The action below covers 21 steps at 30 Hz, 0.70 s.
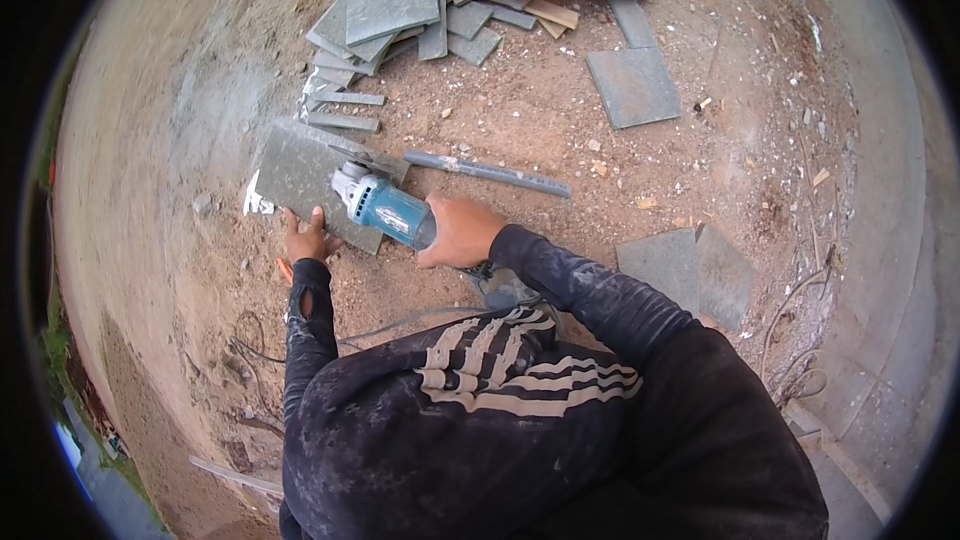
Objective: The person uses an angle grinder to cut a rectangular tile placed on the ground. They hold the tile steady with one hand while guiding the grinder along a marked line, creating dust. After completing the cut, they separate the pieces and set the grinder aside.
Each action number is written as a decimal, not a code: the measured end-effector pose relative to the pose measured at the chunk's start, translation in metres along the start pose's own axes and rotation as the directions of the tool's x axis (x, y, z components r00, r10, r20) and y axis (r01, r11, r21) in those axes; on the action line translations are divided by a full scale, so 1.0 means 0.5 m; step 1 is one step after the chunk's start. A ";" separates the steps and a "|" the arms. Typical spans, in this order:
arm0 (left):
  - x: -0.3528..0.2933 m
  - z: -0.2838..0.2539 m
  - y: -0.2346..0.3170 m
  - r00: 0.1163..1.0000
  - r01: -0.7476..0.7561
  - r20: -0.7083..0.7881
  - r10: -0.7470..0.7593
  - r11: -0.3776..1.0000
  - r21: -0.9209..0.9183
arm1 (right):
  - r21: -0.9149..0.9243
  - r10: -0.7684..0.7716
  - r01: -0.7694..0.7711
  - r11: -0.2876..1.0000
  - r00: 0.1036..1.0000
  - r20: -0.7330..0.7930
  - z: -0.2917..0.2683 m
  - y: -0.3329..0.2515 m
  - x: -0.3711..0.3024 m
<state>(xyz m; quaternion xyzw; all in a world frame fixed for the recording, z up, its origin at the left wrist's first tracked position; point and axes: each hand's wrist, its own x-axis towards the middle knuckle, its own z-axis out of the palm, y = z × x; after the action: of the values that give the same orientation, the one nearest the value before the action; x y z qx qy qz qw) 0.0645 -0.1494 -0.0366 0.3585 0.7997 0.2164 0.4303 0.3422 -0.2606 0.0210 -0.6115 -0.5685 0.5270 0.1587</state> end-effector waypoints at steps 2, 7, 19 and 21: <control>-0.007 0.005 0.006 1.000 0.012 0.004 -0.012 1.000 -0.001 | -0.004 0.024 -0.023 1.000 0.999 0.025 -0.005 0.001 -0.002; -0.003 0.001 0.004 1.000 0.006 -0.007 -0.006 1.000 -0.005 | 0.011 0.035 -0.036 0.999 0.998 0.056 -0.012 -0.005 -0.010; 0.005 0.000 -0.001 1.000 0.006 -0.001 -0.006 1.000 0.017 | 0.020 0.003 -0.004 1.000 0.999 0.041 -0.009 0.009 -0.024; 0.003 -0.001 0.001 1.000 0.013 0.009 -0.013 1.000 0.015 | 0.017 -0.011 0.010 1.000 1.000 0.027 -0.012 0.008 -0.028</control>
<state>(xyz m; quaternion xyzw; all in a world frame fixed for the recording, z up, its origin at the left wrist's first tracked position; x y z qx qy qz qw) 0.0637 -0.1478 -0.0370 0.3573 0.8018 0.2059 0.4325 0.3521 -0.2717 0.0265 -0.5999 -0.5693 0.5392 0.1592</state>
